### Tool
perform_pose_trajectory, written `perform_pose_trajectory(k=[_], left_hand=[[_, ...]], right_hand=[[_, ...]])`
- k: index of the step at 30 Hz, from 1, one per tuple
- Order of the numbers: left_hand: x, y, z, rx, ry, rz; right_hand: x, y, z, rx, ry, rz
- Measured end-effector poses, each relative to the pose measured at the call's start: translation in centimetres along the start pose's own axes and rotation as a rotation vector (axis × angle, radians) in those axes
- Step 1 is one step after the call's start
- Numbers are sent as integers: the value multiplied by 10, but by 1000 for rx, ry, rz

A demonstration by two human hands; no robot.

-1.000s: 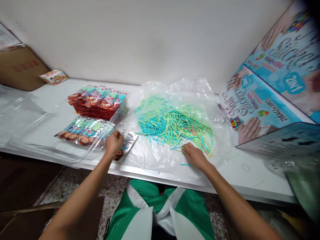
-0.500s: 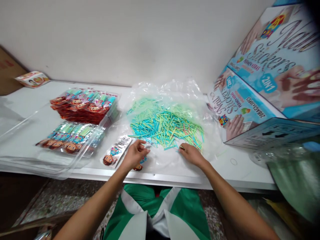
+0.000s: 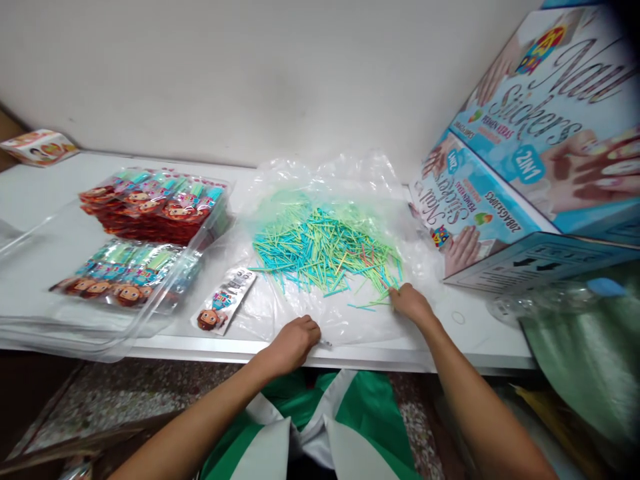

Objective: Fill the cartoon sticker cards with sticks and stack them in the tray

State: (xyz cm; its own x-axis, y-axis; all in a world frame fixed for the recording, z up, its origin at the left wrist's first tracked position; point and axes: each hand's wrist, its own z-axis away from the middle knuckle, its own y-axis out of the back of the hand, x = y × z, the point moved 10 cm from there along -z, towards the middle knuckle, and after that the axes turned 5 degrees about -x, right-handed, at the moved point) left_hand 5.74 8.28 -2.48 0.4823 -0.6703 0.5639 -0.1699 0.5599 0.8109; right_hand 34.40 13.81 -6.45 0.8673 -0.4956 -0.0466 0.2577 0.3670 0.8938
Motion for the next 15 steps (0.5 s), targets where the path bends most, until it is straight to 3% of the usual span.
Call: perform_pose_trajectory(k=[7, 15], left_hand=[[-1, 1, -2, 14, 1, -56], [-6, 3, 2, 32, 37, 32]], right_hand=[[-56, -4, -2, 24, 156, -61], [-65, 3, -16, 29, 111, -84]])
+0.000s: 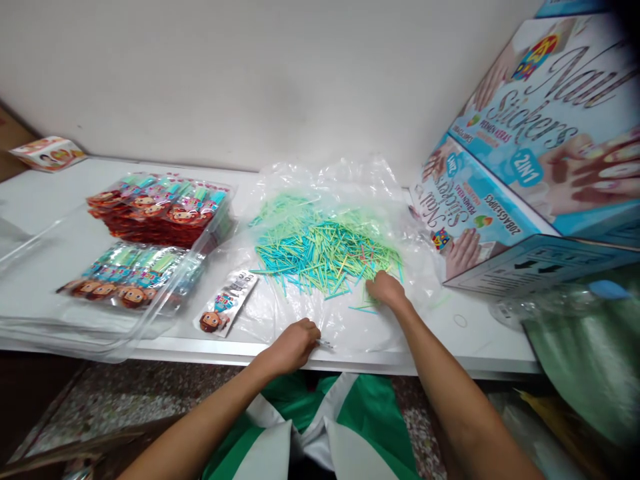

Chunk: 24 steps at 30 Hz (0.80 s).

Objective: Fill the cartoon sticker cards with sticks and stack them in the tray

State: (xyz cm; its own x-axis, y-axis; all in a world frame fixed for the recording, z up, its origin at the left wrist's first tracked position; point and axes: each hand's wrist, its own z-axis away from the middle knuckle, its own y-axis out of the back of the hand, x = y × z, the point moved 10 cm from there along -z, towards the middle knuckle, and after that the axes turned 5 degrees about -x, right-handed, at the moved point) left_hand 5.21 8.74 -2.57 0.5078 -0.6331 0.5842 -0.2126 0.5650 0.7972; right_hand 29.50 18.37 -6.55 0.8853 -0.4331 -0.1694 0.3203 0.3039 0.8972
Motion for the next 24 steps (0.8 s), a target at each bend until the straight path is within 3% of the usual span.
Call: perform_pose_trajectory(k=[6, 13, 20, 24], left_hand=[[1, 3, 1, 18, -8, 6], [-2, 4, 2, 22, 23, 62], [-1, 7, 3, 43, 26, 87], [-6, 20, 12, 150, 97, 270]], right_hand=[[4, 17, -15, 18, 75, -99], [-3, 25, -9, 92, 253, -429], [-27, 28, 28, 272, 445, -811], [-45, 11, 56, 312, 525, -943]])
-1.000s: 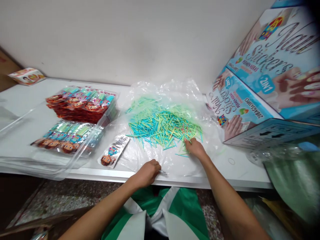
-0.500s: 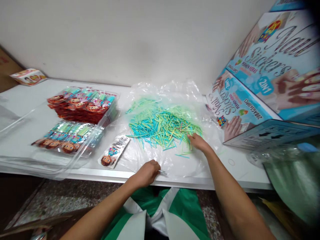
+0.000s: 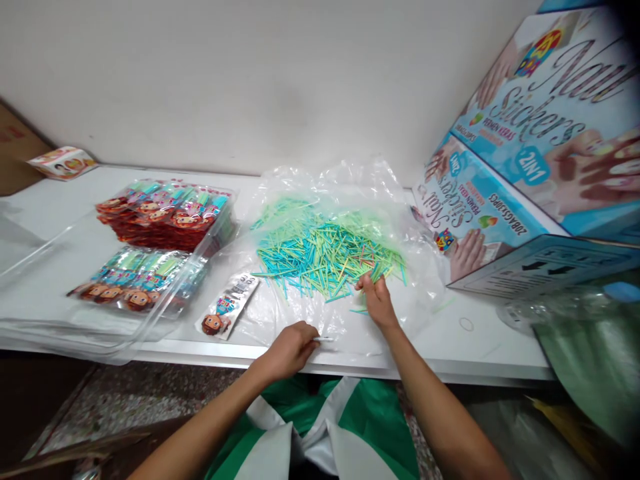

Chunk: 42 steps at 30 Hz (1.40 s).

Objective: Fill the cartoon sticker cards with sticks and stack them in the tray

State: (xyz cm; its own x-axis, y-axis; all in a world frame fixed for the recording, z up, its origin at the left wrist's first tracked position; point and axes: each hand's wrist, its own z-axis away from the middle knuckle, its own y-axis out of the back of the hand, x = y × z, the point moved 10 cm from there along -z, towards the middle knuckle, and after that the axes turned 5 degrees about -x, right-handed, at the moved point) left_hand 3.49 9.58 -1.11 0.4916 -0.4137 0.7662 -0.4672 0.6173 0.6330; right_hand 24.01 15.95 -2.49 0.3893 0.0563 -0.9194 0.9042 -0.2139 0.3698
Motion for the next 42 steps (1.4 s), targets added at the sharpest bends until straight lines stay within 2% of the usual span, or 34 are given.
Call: perform_pose_trajectory(k=[3, 6, 10, 13, 20, 25, 30, 35, 42], left_hand=[[-12, 18, 10, 120, 129, 329], [-21, 33, 19, 240, 177, 727], [-28, 47, 23, 354, 199, 979], [-30, 47, 23, 372, 219, 1044], [-20, 34, 18, 305, 204, 1172], [-21, 29, 19, 283, 262, 1161], [-14, 31, 17, 286, 215, 1196], [-9, 32, 16, 276, 189, 1204], [-16, 22, 15, 233, 241, 1212]], right_hand=[[7, -19, 16, -25, -22, -48], [18, -31, 25, -65, -56, -71], [23, -34, 29, -78, -59, -71], [19, -31, 31, -38, -41, -72], [13, -33, 36, -51, -3, -89], [13, -36, 37, -81, -20, -78], [5, -31, 38, -23, 14, -99], [11, -35, 39, -42, -24, -132], [10, -39, 39, -87, -34, -98]])
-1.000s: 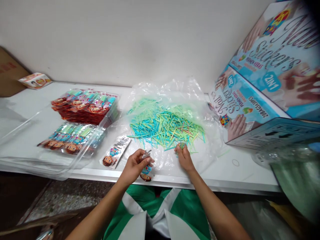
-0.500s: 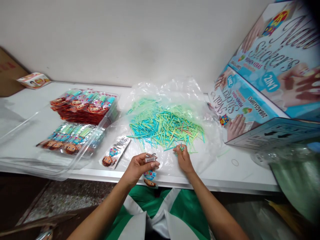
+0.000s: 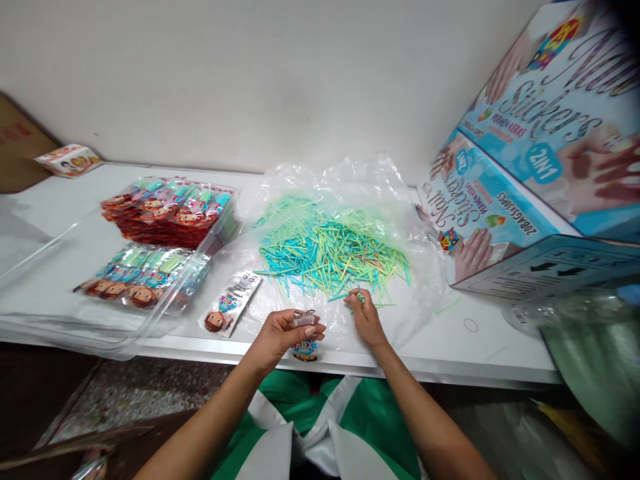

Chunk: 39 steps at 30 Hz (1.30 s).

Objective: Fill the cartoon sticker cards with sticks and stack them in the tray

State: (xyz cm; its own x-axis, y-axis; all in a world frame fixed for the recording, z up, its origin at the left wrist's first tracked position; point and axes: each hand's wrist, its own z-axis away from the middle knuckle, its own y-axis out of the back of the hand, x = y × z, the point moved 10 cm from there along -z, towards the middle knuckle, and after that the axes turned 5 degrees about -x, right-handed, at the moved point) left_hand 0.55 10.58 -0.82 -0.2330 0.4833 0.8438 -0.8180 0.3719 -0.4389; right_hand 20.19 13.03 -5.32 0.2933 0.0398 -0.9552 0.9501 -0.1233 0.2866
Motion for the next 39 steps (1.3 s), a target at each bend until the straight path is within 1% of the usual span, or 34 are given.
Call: perform_pose_trajectory(k=[4, 9, 14, 20, 24, 33, 39], left_hand=[[-3, 2, -1, 16, 13, -6], [-1, 3, -1, 39, 5, 10], [0, 3, -1, 28, -12, 3], [-2, 1, -1, 23, -13, -4], [0, -3, -1, 1, -25, 36], [0, -2, -1, 31, -8, 38], [-2, -4, -2, 12, 5, 32]], right_hand=[[-4, 2, 2, 21, 29, -19], [-2, 3, 4, 40, 20, -39], [-2, 2, 3, 36, 34, -18], [-8, -2, 3, 17, 56, 45], [-12, 1, 5, 45, 70, 32], [-12, -2, 3, 15, 70, 66], [-6, 1, 5, 53, 50, 72]])
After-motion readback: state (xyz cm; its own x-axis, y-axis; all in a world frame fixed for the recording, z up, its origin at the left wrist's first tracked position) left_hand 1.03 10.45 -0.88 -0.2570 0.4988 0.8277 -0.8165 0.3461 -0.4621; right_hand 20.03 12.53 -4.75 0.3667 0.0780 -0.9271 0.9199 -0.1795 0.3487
